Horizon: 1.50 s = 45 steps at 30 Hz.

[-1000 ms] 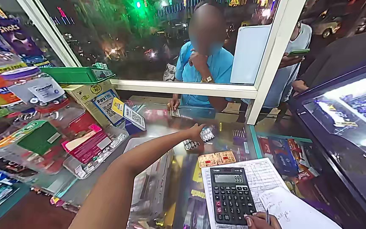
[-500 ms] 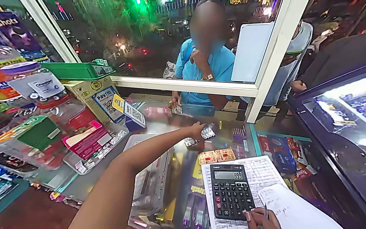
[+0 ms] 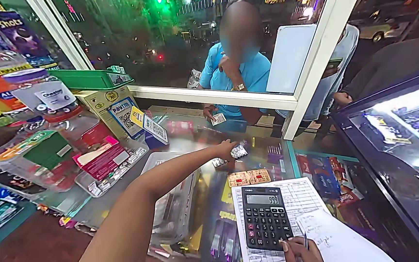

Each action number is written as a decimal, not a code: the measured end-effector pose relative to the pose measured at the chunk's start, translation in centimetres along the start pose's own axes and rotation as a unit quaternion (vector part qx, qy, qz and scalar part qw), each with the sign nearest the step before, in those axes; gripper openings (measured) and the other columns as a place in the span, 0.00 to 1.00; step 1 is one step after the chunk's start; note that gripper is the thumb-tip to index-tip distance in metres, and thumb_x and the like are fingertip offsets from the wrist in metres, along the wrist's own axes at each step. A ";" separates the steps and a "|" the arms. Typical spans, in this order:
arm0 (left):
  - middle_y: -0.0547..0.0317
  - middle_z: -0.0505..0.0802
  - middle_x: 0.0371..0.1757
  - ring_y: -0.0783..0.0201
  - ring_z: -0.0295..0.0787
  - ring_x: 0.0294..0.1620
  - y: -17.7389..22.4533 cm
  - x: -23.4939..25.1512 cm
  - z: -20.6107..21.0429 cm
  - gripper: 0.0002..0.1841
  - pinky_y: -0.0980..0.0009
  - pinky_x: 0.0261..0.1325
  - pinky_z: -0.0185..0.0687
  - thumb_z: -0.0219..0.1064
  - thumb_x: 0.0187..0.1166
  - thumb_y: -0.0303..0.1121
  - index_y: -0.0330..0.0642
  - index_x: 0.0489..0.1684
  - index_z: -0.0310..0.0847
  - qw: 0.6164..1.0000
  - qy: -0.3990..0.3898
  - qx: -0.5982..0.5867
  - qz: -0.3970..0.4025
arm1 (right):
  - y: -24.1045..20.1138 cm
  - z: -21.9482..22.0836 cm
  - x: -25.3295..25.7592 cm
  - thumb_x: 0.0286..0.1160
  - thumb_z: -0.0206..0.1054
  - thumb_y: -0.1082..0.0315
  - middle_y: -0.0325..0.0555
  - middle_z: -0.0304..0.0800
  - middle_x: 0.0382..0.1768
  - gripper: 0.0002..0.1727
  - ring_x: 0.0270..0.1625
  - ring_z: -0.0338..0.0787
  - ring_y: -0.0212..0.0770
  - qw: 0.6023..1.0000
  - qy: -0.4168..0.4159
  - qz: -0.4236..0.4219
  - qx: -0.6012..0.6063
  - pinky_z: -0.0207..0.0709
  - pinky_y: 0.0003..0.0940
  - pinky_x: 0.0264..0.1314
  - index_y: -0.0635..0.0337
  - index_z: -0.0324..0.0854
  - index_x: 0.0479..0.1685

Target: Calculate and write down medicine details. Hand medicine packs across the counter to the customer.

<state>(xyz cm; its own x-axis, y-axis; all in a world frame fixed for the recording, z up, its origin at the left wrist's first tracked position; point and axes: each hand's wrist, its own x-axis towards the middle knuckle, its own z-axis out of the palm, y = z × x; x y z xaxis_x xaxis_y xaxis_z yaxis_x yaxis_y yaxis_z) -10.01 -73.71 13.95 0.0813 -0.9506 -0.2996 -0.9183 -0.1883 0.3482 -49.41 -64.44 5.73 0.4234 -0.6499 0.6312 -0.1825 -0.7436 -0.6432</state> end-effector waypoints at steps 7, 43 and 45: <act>0.22 0.67 0.82 0.25 0.67 0.79 -0.8 0.1 1.0 0.53 0.32 0.74 0.68 0.85 0.61 0.41 0.45 0.92 0.56 0.999 0.039 -0.027 0.009 | -0.3 0.0 0.1 0.77 0.69 0.68 0.55 0.92 0.33 0.12 0.47 0.88 0.45 1.000 0.001 0.003 -0.015 0.78 0.29 0.58 0.68 0.89 0.30; 0.28 0.84 0.66 0.41 0.86 0.61 -0.3 -0.5 0.0 0.52 0.46 0.69 0.78 0.81 0.66 0.34 0.37 0.92 0.50 0.977 0.055 -0.202 0.029 | 0.1 0.1 -0.3 0.78 0.67 0.66 0.52 0.94 0.32 0.14 0.47 0.88 0.42 1.000 0.019 0.001 -0.025 0.77 0.26 0.59 0.67 0.90 0.28; 0.43 0.88 0.57 0.60 0.88 0.49 -0.5 -1.1 -0.5 0.42 0.62 0.56 0.85 0.69 0.77 0.32 0.40 0.91 0.49 0.916 0.031 -0.398 0.030 | 0.0 0.2 -0.2 0.79 0.67 0.66 0.52 0.94 0.32 0.14 0.47 0.88 0.42 1.000 0.017 -0.003 -0.022 0.77 0.26 0.59 0.67 0.89 0.29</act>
<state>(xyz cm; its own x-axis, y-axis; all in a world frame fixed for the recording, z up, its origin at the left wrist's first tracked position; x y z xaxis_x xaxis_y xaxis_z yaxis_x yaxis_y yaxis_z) -9.43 -72.71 14.57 0.0842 -0.9725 -0.2170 -0.3500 -0.2328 0.9074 -49.37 -64.32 5.52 0.3946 -0.6504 0.6491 -0.2203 -0.7528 -0.6203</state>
